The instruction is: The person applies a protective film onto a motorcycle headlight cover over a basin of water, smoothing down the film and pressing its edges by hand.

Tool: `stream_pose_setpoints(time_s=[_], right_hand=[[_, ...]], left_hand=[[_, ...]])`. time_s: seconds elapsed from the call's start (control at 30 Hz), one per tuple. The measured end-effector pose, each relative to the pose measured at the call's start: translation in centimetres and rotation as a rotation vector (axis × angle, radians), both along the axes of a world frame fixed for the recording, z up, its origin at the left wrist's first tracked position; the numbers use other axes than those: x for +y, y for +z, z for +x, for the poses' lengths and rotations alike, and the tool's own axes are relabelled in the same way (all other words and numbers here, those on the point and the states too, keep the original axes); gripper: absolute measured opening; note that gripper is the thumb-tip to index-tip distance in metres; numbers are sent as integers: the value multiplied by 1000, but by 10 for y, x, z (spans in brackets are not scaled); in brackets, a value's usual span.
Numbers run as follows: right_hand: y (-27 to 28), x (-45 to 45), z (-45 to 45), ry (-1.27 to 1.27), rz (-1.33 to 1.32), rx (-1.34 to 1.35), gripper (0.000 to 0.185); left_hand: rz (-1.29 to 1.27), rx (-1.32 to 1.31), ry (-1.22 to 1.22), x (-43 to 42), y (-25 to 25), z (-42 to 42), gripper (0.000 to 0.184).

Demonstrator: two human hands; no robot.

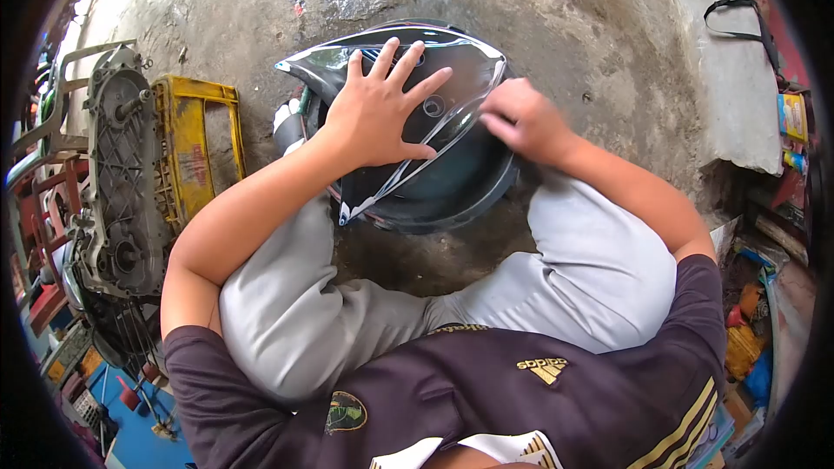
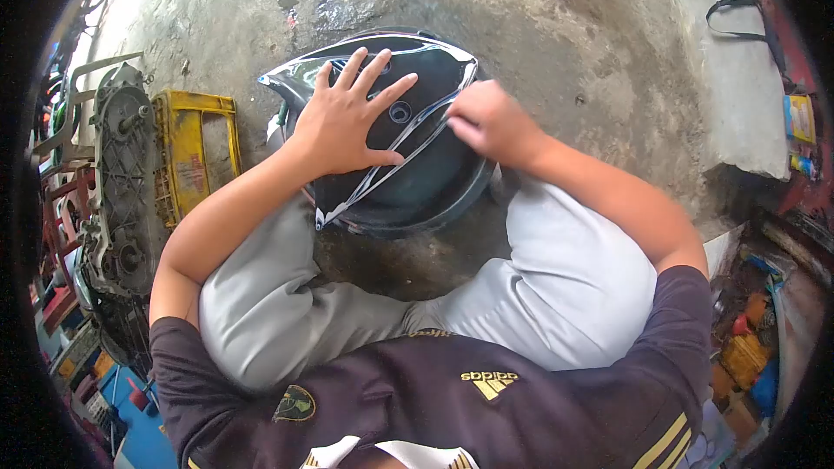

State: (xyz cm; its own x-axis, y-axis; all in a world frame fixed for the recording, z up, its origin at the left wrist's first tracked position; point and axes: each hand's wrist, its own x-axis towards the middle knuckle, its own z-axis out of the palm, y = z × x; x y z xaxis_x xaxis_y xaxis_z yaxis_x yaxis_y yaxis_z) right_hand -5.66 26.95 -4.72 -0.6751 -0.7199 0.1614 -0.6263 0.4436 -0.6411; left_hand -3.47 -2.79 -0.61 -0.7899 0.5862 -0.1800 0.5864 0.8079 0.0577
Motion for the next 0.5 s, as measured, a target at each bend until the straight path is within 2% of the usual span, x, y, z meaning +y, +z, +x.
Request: stream_pose_setpoints(time_s=[0.1,0.2,0.3,0.33,0.43,0.47,0.5], right_hand=[[1,-8,6,104,-60,36,10],[1,6,-14,-202,47,-23,10],[1,3,-7,-165,-13,-5,11],[-1,3,-6,-67,-58,40,9],[-2,10,-20,-34,14,87,9],[-1,13,-28,-169,7,32,8],[-1,15,-30,-166,8,34,8]], left_hand=[[-18,-9,-4,1,0,0,114],[15,-5,1,-2,1,1,114],[-16,6,20,2,2,2,114],[-17,2,26,2,1,2,115],[-38,-5,24,2,3,1,115],[-51,-14,20,2,4,0,114],[-62,-22,20,3,5,0,113]])
